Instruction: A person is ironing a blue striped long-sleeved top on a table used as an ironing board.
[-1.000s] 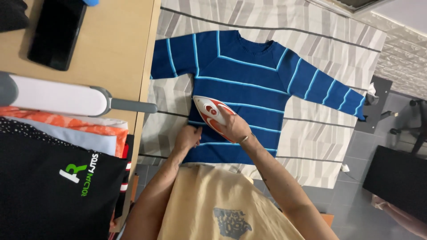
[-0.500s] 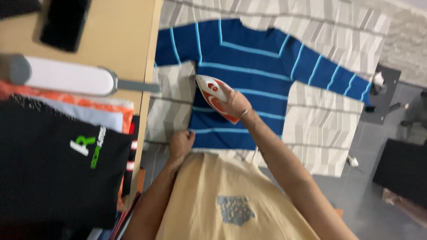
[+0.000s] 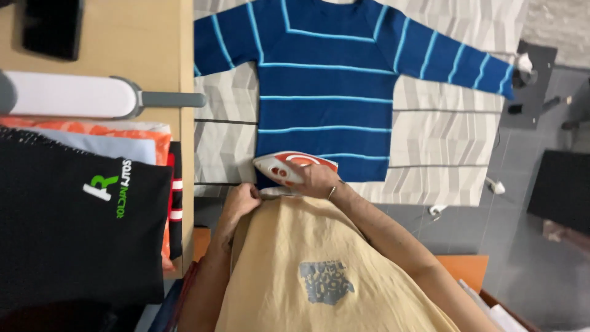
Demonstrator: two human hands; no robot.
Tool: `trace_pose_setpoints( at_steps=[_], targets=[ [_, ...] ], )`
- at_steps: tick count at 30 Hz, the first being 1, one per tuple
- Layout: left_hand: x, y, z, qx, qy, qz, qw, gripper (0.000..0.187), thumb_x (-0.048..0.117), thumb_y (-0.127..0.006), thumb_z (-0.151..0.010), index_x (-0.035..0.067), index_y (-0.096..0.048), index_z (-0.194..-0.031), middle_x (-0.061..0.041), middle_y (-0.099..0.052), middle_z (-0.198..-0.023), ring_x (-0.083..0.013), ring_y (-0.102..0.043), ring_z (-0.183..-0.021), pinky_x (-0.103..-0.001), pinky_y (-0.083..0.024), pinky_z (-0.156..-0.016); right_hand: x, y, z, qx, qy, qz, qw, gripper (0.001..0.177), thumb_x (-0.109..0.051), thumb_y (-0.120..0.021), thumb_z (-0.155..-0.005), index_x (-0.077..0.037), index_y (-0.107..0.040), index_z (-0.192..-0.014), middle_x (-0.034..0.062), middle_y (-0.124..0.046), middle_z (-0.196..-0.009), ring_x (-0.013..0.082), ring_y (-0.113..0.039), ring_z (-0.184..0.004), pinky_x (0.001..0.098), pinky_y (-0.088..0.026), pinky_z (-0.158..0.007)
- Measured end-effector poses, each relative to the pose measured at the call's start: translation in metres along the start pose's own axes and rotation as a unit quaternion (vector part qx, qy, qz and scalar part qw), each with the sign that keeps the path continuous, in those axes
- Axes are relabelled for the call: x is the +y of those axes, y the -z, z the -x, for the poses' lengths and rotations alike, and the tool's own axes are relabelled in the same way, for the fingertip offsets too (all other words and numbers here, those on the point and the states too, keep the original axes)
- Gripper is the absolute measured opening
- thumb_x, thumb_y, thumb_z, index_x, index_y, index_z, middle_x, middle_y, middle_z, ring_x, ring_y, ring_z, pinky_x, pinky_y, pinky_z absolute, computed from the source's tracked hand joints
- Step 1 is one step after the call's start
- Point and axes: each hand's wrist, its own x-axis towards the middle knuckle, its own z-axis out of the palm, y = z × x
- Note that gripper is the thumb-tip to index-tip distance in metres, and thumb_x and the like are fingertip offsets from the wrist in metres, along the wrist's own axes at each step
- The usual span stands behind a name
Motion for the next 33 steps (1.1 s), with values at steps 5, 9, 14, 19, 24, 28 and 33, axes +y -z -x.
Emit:
trace_pose_setpoints(
  at_steps=[5,9,14,19,24,28,33],
  targets=[
    [0.01,0.014,0.011,0.027,-0.03,0.005,0.999,0.021,0.029,-0.075,-0.073,0.013,-0.07,-0.086,-0.012,-0.077,-0.092,-0.0359,-0.073,-0.102,-0.046,-0.059,-0.083,0.013,-0.01,0.007,0.007,0.007,-0.066,0.998,0.072,-0.065,-0.057,-0.086,-0.04,-0.043,-0.152,0.0103,-0.076,-0.112,0.0334,-0.073,-0.103,0.0479,-0.061,-0.089],
    [0.03,0.006,-0.006,0.132,-0.11,0.022,0.985,0.016,0.024,-0.074,-0.085,0.012,-0.065,-0.091,-0.015,-0.074,-0.087,-0.0377,-0.072,-0.095,-0.048,-0.058,-0.077,0.022,0.011,0.014,0.11,0.028,-0.248,0.962,0.077,-0.048,-0.068,-0.081,-0.017,-0.045,-0.148,0.0243,-0.071,-0.119,0.0451,-0.069,-0.108,0.0564,-0.057,-0.093],
    [0.068,-0.002,-0.035,0.211,-0.284,-0.02,0.935,0.022,0.013,-0.074,-0.09,0.006,-0.066,-0.109,-0.014,-0.068,-0.095,-0.03,-0.071,-0.095,-0.036,-0.061,-0.076,-0.017,0.056,0.002,0.193,-0.125,-0.328,0.916,0.081,-0.046,-0.06,-0.091,-0.009,-0.029,-0.156,0.0328,-0.065,-0.127,0.0487,-0.063,-0.122,0.0548,-0.05,-0.109],
    [0.063,-0.017,-0.067,0.105,-0.183,-0.134,0.968,0.032,0.033,-0.074,-0.09,0.01,-0.065,-0.111,-0.009,-0.066,-0.101,-0.0306,-0.07,-0.101,-0.042,-0.059,-0.083,-0.006,0.048,-0.039,0.217,-0.197,-0.355,0.888,0.076,-0.047,-0.055,-0.095,-0.006,-0.03,-0.154,0.031,-0.064,-0.13,0.0461,-0.062,-0.124,0.0516,-0.05,-0.111],
    [0.065,-0.015,-0.066,0.109,-0.172,-0.128,0.971,0.029,0.034,-0.079,-0.084,0.014,-0.063,-0.098,-0.004,-0.063,-0.089,-0.0288,-0.072,-0.092,-0.041,-0.058,-0.078,0.006,0.041,-0.034,0.236,-0.276,-0.381,0.85,0.072,-0.041,-0.057,-0.095,-0.012,-0.029,-0.156,0.025,-0.066,-0.129,0.0424,-0.066,-0.121,0.0493,-0.055,-0.106],
    [0.066,-0.014,-0.065,0.126,-0.191,-0.113,0.967,0.028,0.023,-0.086,-0.08,0.01,-0.066,-0.095,-0.006,-0.065,-0.084,-0.0301,-0.073,-0.087,-0.039,-0.06,-0.07,0.041,0.023,-0.017,0.255,-0.34,-0.391,0.817,0.076,-0.044,-0.055,-0.095,-0.016,-0.024,-0.158,0.0265,-0.069,-0.125,0.042,-0.068,-0.118,0.0501,-0.056,-0.104],
    [0.065,-0.013,-0.063,0.123,-0.212,-0.073,0.967,0.033,0.021,-0.088,-0.075,0.011,-0.061,-0.092,-0.007,-0.061,-0.082,-0.0327,-0.07,-0.09,-0.044,-0.058,-0.078,0.086,-0.001,0.033,0.341,-0.377,-0.395,0.765,0.074,-0.036,-0.062,-0.094,-0.015,-0.029,-0.158,0.0306,-0.071,-0.114,0.0455,-0.07,-0.109,0.0565,-0.058,-0.095]
  ],
)
